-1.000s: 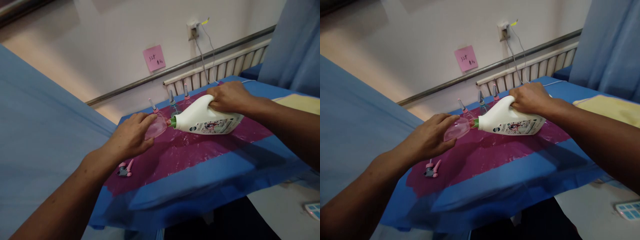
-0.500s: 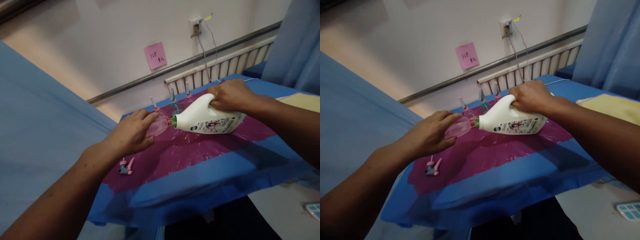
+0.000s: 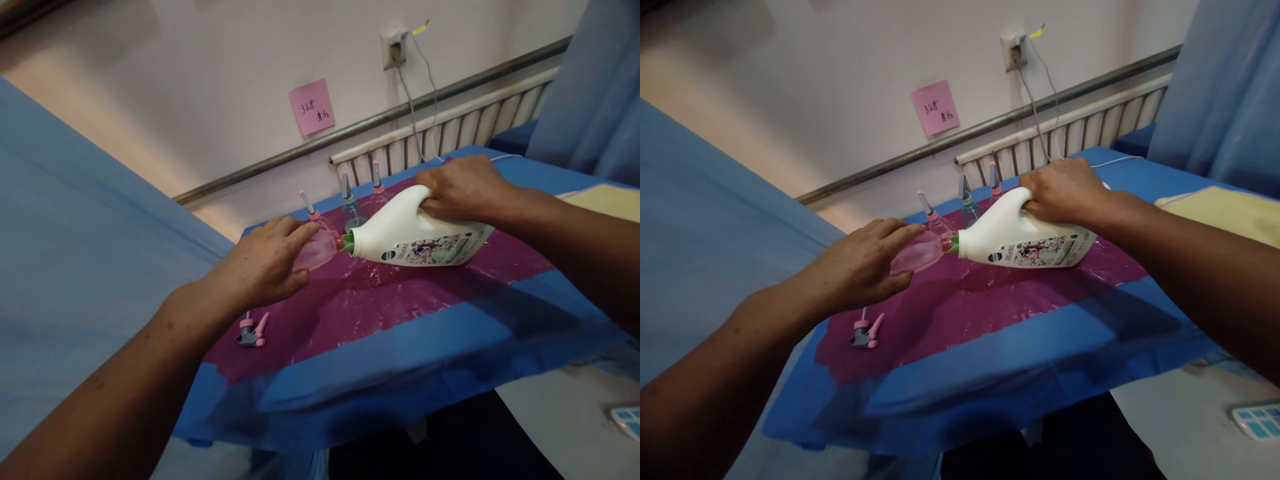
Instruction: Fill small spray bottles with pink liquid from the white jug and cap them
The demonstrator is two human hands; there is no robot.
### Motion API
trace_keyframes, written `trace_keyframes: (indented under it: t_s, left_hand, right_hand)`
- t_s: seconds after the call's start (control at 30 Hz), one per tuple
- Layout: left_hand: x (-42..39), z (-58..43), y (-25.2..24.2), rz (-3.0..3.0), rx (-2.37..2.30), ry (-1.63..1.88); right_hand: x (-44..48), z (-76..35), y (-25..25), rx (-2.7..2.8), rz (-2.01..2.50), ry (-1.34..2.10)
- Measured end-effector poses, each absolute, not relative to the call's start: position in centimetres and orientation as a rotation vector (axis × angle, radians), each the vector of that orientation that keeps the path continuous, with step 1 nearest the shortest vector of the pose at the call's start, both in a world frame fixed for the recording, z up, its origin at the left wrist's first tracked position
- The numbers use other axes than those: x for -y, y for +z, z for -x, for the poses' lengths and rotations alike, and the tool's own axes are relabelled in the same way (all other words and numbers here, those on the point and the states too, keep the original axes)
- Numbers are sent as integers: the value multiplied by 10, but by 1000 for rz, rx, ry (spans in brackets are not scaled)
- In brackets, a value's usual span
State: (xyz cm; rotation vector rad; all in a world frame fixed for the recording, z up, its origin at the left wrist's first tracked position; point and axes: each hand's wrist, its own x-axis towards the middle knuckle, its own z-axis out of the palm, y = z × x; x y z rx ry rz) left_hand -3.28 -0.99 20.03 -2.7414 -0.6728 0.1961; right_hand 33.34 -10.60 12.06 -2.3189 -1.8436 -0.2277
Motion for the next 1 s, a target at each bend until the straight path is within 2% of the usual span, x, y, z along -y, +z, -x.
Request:
trace_keyframes:
  t_s: [0.53,1.0]
  left_hand:
    - [10,29,203,2737,670,235]
    - [11,25,206,2723,662,252]
  right_hand:
    - [107,-329,124,1833,2328,-189]
    - [104,-336,118,1861,2321,-288]
